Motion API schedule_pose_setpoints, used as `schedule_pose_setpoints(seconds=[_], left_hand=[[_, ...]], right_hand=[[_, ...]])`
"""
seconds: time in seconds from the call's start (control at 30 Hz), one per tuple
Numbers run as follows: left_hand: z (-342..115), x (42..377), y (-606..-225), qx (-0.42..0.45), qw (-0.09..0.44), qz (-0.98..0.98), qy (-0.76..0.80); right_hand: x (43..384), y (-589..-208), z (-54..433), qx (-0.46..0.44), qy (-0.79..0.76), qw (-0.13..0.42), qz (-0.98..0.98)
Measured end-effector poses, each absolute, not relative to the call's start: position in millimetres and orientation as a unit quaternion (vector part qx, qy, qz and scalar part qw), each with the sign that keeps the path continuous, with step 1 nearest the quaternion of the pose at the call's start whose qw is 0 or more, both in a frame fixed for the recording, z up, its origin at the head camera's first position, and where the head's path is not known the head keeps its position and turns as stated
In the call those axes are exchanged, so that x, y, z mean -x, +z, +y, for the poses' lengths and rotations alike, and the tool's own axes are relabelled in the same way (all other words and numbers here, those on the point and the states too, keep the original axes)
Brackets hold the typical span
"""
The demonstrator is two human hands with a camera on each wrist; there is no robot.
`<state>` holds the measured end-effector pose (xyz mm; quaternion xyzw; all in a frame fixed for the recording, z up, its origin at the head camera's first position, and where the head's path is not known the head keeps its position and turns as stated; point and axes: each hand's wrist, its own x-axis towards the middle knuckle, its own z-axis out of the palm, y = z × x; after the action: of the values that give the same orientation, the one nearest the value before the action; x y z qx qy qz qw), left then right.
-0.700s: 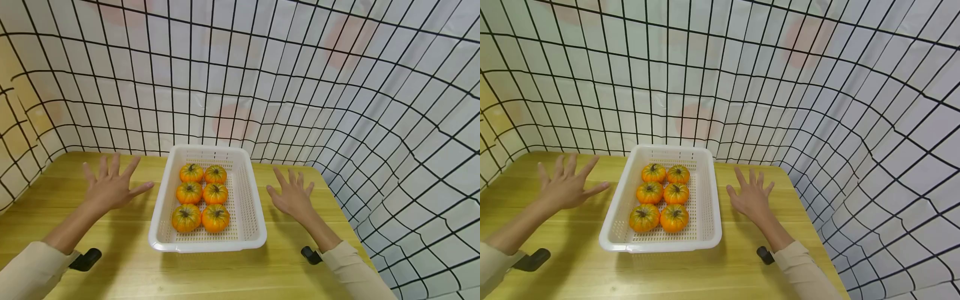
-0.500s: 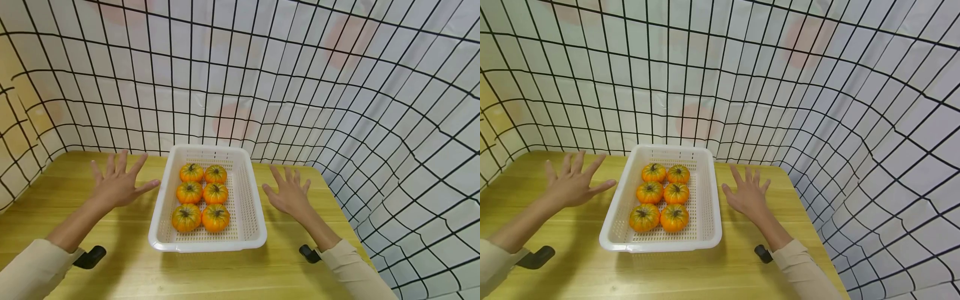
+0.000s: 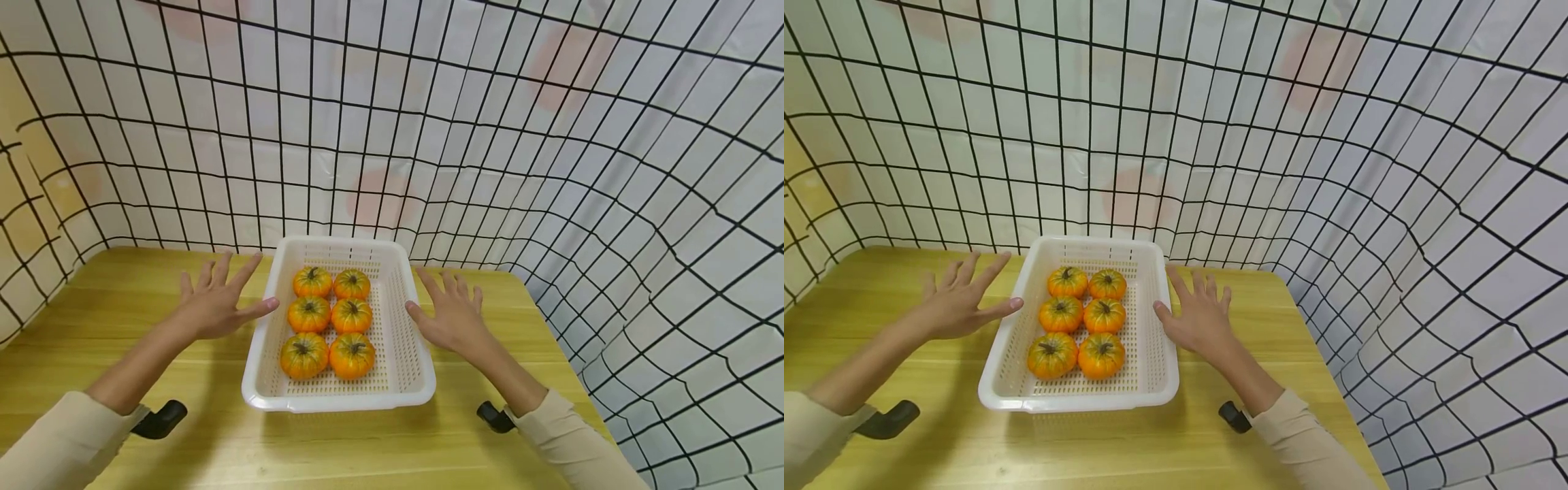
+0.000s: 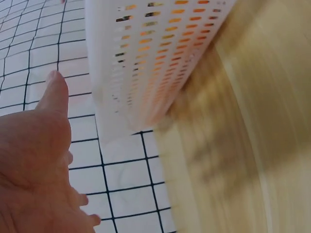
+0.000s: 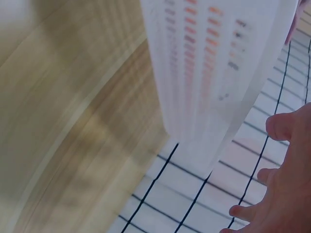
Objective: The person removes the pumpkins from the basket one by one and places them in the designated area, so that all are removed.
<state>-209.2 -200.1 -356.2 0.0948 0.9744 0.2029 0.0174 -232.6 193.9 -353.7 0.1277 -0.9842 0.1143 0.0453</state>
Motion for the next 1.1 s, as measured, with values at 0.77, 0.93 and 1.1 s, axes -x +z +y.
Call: schedule_pose_setpoints(seconds=[0.77, 0.93, 1.1], left_hand=[[-196, 215, -364, -0.147, 0.145, 0.879, 0.431], [-197, 215, -366, -0.123, 0.166, 0.862, 0.463], [-200, 218, -372, -0.105, 0.183, 0.842, 0.496]], right_hand=[[204, -347, 143, -0.217, 0.176, -0.015, -0.96], [204, -350, 137, -0.233, 0.218, -0.045, -0.947], [206, -355, 133, -0.237, 0.246, -0.08, -0.936]])
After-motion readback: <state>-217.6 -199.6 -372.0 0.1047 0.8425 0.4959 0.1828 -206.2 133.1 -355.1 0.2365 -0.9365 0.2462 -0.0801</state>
